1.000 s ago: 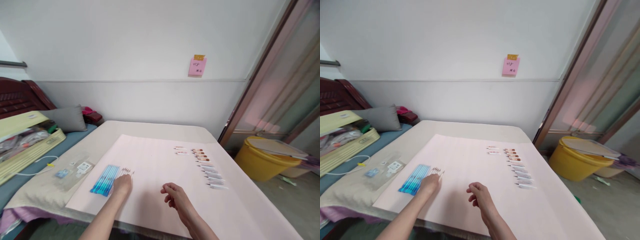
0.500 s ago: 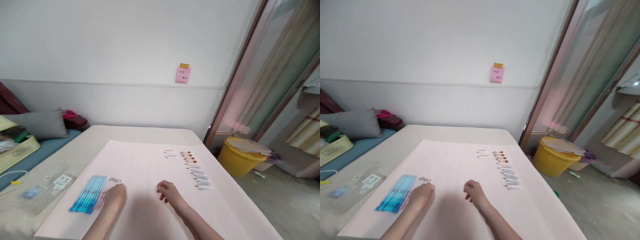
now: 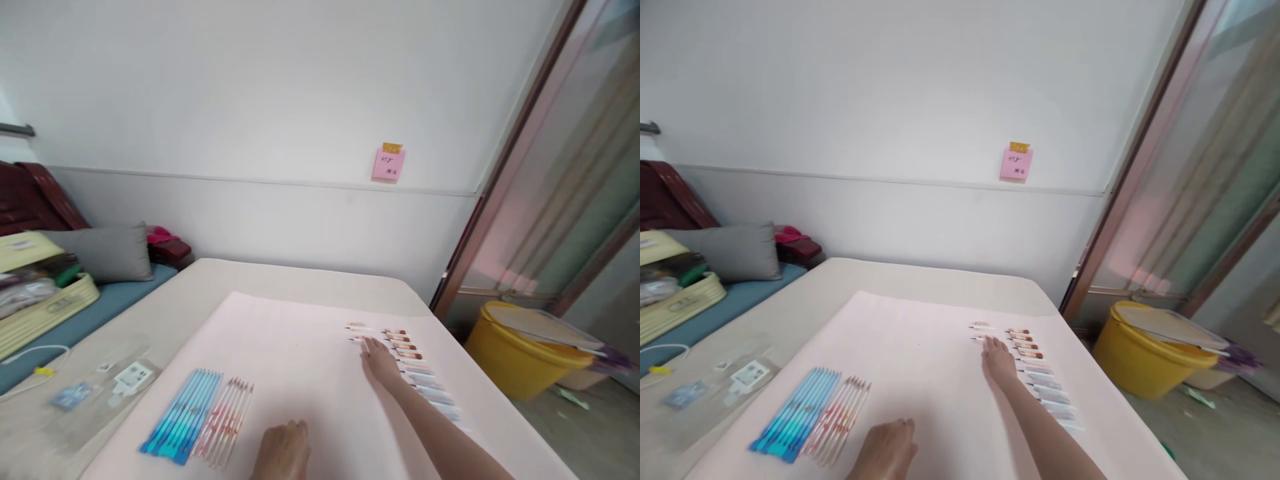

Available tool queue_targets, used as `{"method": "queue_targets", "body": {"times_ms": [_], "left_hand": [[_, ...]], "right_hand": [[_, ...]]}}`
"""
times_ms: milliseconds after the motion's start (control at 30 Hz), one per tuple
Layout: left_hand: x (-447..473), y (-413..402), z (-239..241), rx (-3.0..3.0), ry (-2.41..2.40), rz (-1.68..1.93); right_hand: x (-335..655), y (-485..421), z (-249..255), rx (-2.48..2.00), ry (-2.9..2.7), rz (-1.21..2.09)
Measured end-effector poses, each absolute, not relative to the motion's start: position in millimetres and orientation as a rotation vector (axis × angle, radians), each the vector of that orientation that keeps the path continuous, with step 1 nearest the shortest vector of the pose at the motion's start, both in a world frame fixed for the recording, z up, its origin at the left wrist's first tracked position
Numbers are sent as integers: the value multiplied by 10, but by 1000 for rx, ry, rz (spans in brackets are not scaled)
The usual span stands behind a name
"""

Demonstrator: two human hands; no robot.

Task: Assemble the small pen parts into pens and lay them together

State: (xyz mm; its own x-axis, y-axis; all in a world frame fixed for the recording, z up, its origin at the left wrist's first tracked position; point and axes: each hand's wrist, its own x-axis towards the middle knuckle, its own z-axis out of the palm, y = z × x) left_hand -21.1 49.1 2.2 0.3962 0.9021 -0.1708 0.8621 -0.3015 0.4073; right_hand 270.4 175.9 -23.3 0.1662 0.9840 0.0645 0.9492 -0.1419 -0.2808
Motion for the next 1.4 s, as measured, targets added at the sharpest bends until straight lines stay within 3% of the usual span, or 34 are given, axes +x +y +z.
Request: {"method": "queue_targets", "body": {"times_ms": [267,600,900,1233,1400], "left_hand": [[-131,564,438,2160,1599,-244],[-152,560,1,2328,1531,-4],[-191,406,172,2414,1499,99],[-145,219,343,2385,1572,36],[-192,124,286,2296,1642,112]], "right_hand": [[2699,2131,-405,-2256,-1922,61],[2351,1684,-562,-2218,-1918,-195],[1836,915,-552,-2134,-1930,-275],[1515,244,-583,-2072,-1890,-231],[1524,127,-473,-2069,-1854,-40]]}}
